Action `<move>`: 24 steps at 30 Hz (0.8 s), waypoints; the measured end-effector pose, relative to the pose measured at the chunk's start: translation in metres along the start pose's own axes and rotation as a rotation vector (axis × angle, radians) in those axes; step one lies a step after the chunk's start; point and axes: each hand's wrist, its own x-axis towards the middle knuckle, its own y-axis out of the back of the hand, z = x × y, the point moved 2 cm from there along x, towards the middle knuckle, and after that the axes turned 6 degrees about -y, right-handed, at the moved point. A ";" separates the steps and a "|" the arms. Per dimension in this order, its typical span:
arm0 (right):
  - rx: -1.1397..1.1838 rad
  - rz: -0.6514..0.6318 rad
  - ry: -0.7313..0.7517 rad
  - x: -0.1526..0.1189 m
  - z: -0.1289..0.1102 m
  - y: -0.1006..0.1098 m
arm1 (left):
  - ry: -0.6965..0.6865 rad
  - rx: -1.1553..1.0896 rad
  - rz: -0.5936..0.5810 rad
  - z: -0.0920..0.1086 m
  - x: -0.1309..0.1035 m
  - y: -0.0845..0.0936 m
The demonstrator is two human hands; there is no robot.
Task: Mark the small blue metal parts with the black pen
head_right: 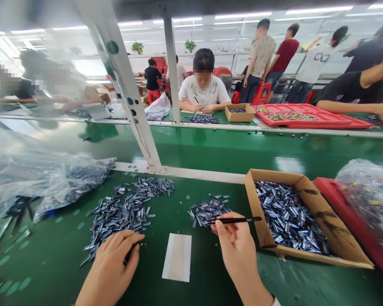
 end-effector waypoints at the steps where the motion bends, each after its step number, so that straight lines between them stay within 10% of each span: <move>1: 0.004 0.005 0.001 0.000 0.000 0.000 | 0.017 0.035 -0.006 -0.006 0.002 0.001; 11: -0.067 -0.145 -0.005 -0.003 0.008 -0.003 | -0.005 0.071 -0.147 -0.023 0.031 0.004; 24: -0.145 -0.444 -0.180 -0.022 0.007 -0.023 | -0.253 -0.297 -0.302 0.053 0.015 -0.023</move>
